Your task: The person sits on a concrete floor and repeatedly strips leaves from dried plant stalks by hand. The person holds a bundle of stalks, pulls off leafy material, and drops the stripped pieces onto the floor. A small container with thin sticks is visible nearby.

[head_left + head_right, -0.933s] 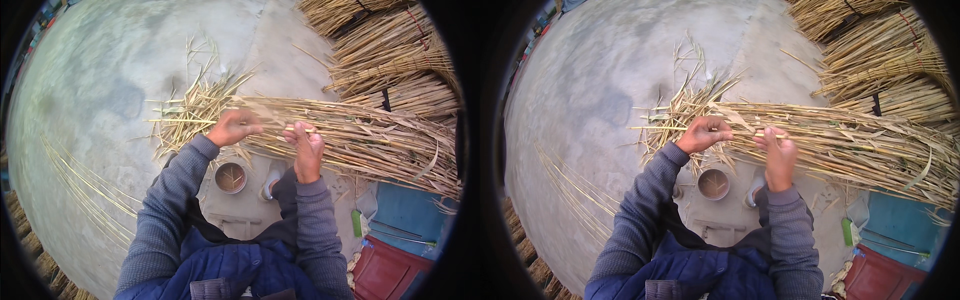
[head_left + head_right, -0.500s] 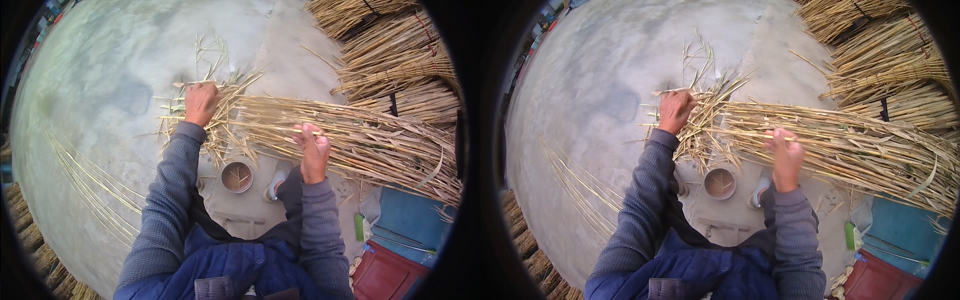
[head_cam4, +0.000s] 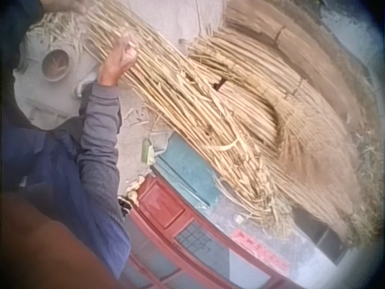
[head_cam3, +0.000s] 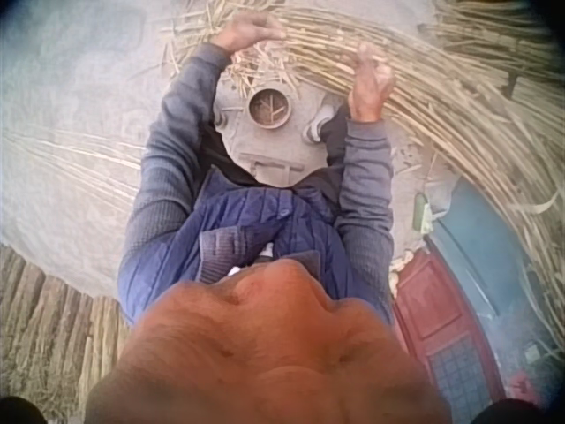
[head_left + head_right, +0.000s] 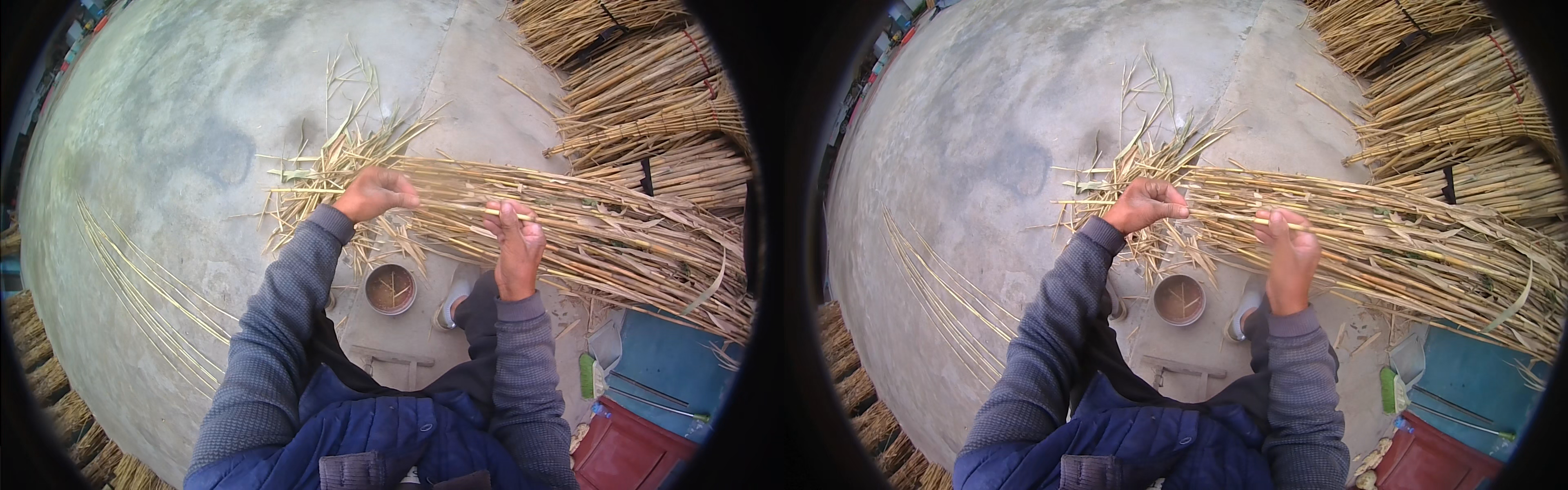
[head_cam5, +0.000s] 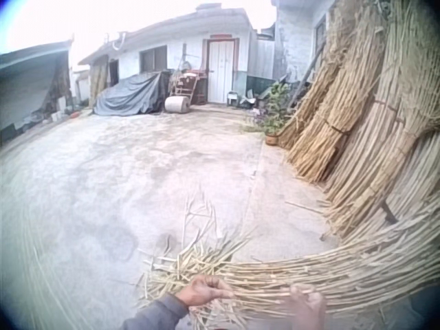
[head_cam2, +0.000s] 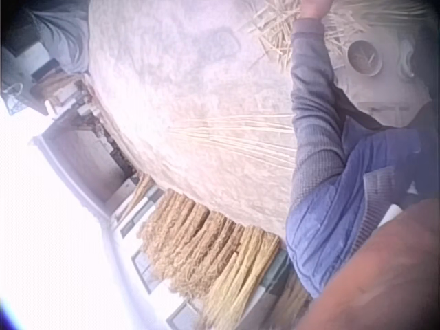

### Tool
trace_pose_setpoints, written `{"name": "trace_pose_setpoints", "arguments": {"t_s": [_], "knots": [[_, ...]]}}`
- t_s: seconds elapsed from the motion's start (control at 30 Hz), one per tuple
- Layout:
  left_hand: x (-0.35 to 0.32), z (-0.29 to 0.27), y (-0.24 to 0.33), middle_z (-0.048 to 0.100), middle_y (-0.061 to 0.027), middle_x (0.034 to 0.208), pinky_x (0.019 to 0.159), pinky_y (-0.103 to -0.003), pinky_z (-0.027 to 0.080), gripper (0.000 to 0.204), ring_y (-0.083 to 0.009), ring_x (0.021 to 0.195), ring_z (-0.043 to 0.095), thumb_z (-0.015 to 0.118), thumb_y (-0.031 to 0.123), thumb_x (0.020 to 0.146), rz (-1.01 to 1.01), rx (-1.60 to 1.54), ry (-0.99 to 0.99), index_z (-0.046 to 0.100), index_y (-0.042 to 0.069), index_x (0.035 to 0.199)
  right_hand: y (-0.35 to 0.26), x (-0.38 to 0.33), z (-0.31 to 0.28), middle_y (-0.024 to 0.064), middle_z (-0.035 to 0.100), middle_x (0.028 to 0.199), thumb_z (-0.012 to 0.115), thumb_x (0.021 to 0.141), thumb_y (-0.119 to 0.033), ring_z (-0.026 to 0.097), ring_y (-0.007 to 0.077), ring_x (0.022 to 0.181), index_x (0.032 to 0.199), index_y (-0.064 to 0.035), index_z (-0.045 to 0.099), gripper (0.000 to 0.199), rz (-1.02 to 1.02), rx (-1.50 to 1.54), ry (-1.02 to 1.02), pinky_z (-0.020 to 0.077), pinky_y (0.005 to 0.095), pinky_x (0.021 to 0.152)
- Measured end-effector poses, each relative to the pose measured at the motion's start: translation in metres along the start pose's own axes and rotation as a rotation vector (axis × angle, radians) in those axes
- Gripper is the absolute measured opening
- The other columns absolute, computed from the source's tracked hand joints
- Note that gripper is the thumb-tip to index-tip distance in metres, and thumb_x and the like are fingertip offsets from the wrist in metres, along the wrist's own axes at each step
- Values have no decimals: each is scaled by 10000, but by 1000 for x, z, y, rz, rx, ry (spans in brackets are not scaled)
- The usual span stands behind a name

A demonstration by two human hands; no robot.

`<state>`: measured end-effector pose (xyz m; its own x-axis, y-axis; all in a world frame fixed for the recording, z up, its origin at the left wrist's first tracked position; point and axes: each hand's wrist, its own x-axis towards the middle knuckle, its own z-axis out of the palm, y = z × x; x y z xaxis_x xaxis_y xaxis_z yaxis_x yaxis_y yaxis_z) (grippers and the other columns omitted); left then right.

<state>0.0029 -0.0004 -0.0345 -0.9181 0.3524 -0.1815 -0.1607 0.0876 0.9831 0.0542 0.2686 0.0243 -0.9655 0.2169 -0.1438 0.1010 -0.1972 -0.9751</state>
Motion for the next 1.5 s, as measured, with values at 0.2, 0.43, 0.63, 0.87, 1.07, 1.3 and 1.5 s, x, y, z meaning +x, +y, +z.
{"name": "trace_pose_setpoints", "arguments": {"t_s": [0.2,0.43,0.63,0.87,1.07,1.3,1.5], "knots": [[2,-32,0,722,-29,852,762,-277,535,145,-109,782,654,796,144,876,56,-405,363,702,42,836,1,-2,-3,158,723,1057,691,989,-214,708,167,871,1125,-31,618,240,7,4,-1,593,285,789],[-7,-36,4,690,-81,971,888,-437,411,334,-293,1014,598,791,333,805,422,1106,599,674,70,974,8,0,-1,153,727,1033,688,992,-253,718,179,859,1104,-13,614,276,-26,-36,6,595,288,775],[-6,47,28,705,-64,984,800,-396,459,307,-243,955,655,811,272,803,813,868,134,662,90,999,22,-8,20,151,726,1047,679,997,-270,725,214,904,1123,-5,624,299,30,-22,-100,590,315,807],[-7,-3,-2,685,-25,774,762,-390,430,213,-229,822,635,801,200,750,611,1083,219,614,107,795,12,-1,12,125,718,1101,673,1000,-289,704,194,957,1126,-37,636,285,83,28,-72,554,305,835],[-16,-76,-47,681,-30,762,783,-401,403,195,-252,861,629,795,227,728,345,1229,300,632,134,781,-18,14,-16,124,712,1104,637,1022,-235,694,155,883,1178,-20,612,266,-51,23,-42,555,269,786],[-21,-61,-17,713,-35,870,859,-402,389,204,-238,954,633,795,221,752,234,1166,185,692,124,898,-21,8,-13,106,713,1077,652,1014,-242,705,156,916,1191,-12,615,292,-2,-17,-75,571,280,786],[-8,34,24,684,-45,902,795,-391,438,242,-252,910,629,808,216,771,763,775,273,694,103,953,5,-7,19,115,718,935,678,999,-295,743,196,793,1173,41,625,382,58,-98,-130,568,263,649]]}}
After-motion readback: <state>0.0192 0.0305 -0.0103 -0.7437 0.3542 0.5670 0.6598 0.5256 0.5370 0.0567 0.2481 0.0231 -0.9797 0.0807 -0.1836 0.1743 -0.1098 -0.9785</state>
